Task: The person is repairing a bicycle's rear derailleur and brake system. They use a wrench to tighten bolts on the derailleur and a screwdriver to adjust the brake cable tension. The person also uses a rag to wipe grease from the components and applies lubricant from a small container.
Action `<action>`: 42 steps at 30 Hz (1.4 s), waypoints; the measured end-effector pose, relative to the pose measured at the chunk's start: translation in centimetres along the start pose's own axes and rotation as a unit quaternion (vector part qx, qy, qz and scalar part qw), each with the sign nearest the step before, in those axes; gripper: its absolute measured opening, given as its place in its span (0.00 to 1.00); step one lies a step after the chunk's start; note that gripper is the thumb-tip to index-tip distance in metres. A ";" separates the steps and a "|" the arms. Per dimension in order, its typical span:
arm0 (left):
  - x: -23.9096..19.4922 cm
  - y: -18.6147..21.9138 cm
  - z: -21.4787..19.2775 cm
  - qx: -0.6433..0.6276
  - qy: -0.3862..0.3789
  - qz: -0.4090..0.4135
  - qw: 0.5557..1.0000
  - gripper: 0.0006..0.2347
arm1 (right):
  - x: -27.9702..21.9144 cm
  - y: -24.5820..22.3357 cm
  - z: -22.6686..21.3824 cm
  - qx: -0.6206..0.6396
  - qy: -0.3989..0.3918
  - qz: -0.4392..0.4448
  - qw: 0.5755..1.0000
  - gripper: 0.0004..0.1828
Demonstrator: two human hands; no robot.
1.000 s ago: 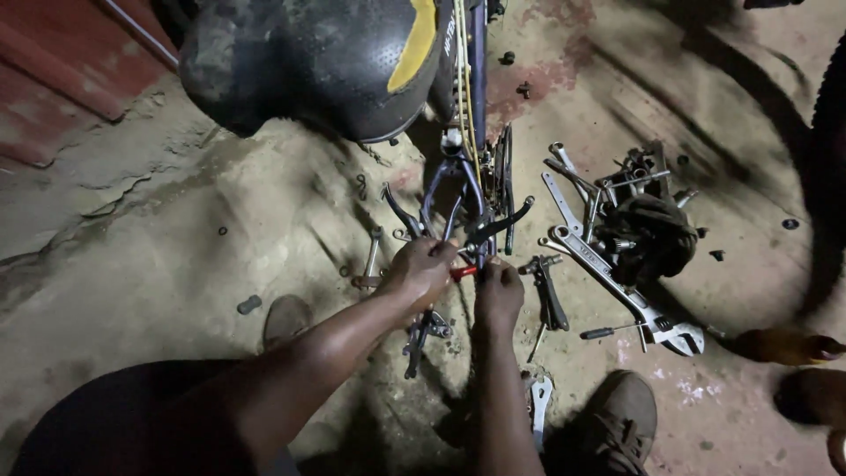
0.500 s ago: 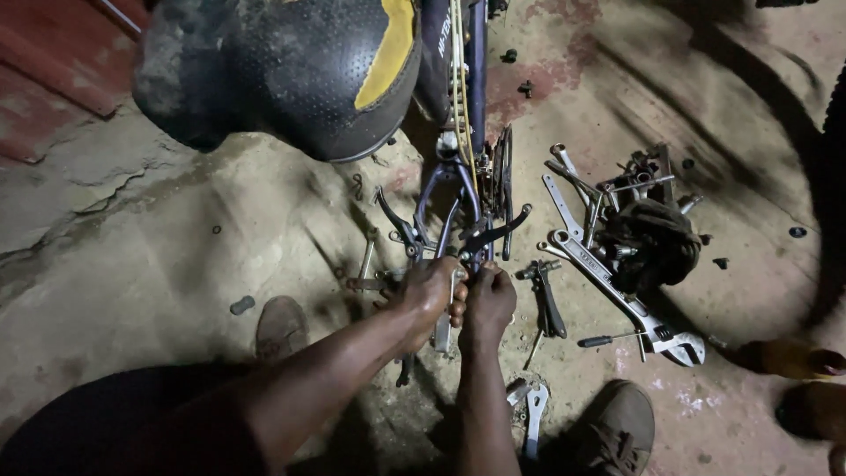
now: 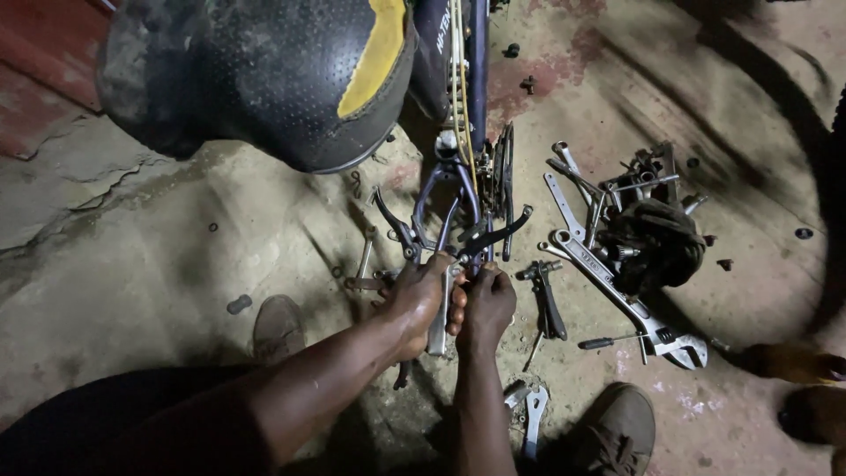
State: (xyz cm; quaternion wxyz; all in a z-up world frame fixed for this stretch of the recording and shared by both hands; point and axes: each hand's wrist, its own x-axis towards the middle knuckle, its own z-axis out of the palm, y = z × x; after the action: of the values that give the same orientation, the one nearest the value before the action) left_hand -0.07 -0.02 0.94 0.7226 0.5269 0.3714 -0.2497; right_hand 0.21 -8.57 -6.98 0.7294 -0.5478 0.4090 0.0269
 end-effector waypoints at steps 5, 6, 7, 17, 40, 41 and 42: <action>1.1 -0.7 0.3 -0.006 0.005 -0.002 1.000 0.18 | 0.8 0.8 -0.1 -0.025 0.009 0.006 1.000 0.16; 1.0 -0.5 0.5 -0.006 0.005 -0.002 1.000 0.18 | 1.0 0.8 -0.1 -0.024 0.009 0.006 1.000 0.16; 0.8 -0.3 0.6 0.001 0.015 -0.004 1.000 0.17 | 1.2 0.8 -0.1 -0.017 0.012 0.005 1.000 0.15; 1.3 -0.6 1.1 0.019 0.044 0.003 0.999 0.16 | -1.7 -2.2 0.1 0.017 -0.004 0.017 1.000 0.17; 2.8 1.1 1.7 -0.013 0.035 -0.072 0.997 0.15 | 2.3 0.6 -1.0 0.116 -0.089 0.145 0.978 0.20; 2.7 1.8 1.6 -0.012 0.044 -0.074 0.996 0.15 | 0.6 -0.5 0.1 0.059 -0.019 0.075 0.995 0.16; 2.7 2.0 1.4 -0.011 0.044 -0.075 0.996 0.15 | -0.1 -0.5 0.3 0.059 -0.018 0.075 0.995 0.16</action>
State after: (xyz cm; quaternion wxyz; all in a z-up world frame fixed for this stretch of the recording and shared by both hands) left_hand 3.42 -0.66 0.13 0.6904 0.5002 0.4441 -0.2755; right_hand 0.55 -8.53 -6.54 0.7637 -0.4707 0.4366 0.0676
